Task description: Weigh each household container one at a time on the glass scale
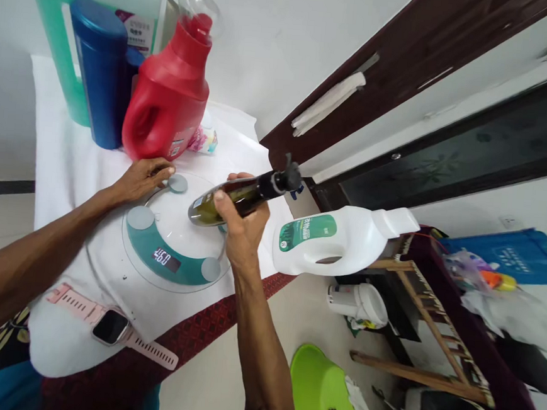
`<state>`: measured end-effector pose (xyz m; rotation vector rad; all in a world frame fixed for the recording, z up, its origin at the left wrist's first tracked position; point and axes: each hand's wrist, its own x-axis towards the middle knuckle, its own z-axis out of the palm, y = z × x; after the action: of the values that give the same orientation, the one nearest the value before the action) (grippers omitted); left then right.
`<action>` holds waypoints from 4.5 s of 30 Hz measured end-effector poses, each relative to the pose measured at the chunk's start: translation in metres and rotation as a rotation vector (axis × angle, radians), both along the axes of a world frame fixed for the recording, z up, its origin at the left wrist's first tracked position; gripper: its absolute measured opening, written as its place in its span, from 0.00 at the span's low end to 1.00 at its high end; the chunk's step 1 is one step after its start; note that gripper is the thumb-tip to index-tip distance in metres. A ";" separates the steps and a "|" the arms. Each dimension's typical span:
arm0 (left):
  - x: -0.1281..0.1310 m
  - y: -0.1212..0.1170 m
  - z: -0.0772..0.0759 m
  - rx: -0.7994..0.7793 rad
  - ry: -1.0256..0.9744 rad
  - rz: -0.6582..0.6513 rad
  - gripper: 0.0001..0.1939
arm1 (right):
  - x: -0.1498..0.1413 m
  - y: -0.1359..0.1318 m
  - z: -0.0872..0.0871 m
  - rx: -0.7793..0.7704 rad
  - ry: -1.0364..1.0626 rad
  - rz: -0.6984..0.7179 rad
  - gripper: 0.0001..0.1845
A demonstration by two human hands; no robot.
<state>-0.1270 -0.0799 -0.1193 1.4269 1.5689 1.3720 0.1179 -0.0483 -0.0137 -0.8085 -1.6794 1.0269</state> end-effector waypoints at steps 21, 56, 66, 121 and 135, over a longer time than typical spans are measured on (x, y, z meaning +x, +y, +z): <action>-0.001 0.000 0.003 -0.054 0.060 0.005 0.27 | 0.022 -0.026 -0.036 -0.090 0.098 -0.122 0.32; 0.000 0.001 0.007 -0.034 0.145 -0.007 0.29 | 0.000 -0.046 -0.060 -0.076 -0.058 -0.248 0.30; 0.001 0.006 0.008 -0.021 0.216 0.005 0.29 | -0.051 0.067 -0.034 0.086 0.023 -0.304 0.32; -0.001 0.001 0.022 -0.156 0.098 0.085 0.34 | 0.188 0.073 -0.017 -0.076 0.192 -0.886 0.31; 0.001 0.004 0.014 -0.086 -0.024 0.078 0.32 | 0.151 -0.033 0.022 0.218 0.333 -0.874 0.28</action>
<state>-0.1255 -0.0759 -0.1052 1.3068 1.6631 1.3443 0.2693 -0.0811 0.0079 -1.0176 -0.9574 0.3301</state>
